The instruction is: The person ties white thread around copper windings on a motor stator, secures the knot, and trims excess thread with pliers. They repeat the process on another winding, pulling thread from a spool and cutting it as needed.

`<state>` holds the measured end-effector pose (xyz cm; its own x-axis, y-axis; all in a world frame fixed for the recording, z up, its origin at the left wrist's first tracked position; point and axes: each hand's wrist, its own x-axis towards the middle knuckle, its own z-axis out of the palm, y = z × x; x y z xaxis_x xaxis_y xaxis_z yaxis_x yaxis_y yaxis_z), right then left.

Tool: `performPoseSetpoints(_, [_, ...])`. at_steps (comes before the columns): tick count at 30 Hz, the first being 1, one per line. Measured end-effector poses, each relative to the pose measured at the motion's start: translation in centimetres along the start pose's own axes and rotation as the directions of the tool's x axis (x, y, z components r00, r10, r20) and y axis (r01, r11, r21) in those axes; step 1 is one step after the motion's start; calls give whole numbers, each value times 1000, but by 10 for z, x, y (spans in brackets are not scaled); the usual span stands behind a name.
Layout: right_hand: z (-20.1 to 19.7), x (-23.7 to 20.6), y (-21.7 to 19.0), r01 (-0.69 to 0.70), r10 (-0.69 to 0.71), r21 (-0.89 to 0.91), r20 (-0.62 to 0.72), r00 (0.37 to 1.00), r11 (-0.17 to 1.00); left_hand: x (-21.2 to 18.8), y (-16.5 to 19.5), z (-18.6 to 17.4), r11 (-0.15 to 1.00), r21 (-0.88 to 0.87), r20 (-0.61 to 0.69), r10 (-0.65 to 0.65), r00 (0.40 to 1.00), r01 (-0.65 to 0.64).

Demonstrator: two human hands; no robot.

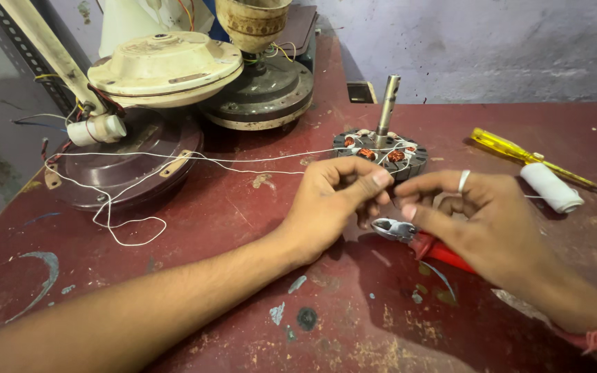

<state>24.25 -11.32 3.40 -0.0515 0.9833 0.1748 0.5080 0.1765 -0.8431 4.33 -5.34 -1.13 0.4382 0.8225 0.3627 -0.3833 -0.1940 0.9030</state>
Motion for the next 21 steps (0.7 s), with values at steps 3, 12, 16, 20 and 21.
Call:
performPoseSetpoints(3, [3, -3, 3, 1, -3, -112, -14, 1000, 994, 2, -1, -2, 998, -54, -23, 12, 1000, -13])
performPoseSetpoints(12, [-8, 4, 15, 69, -71, 190, 4, 997, 979, -10, 18, 15, 840, 520, -268, 332, 904, -155])
performPoseSetpoints(16, [-9, 4, 15, 43, -44, 52, 21, 999, 998, -21, 30, 17, 260, 845, 142, 733, 665, -467])
performPoseSetpoints(20, [-12, 2, 11, 90, -93, -70, -46, 995, 994, -19, 25, 21, 498, 746, 177, 491, 853, -442])
performPoseSetpoints(21, [-12, 1, 10, 110, -116, -92, -62, 991, 990, -17, 23, 21, 567, 724, 144, 434, 889, -394])
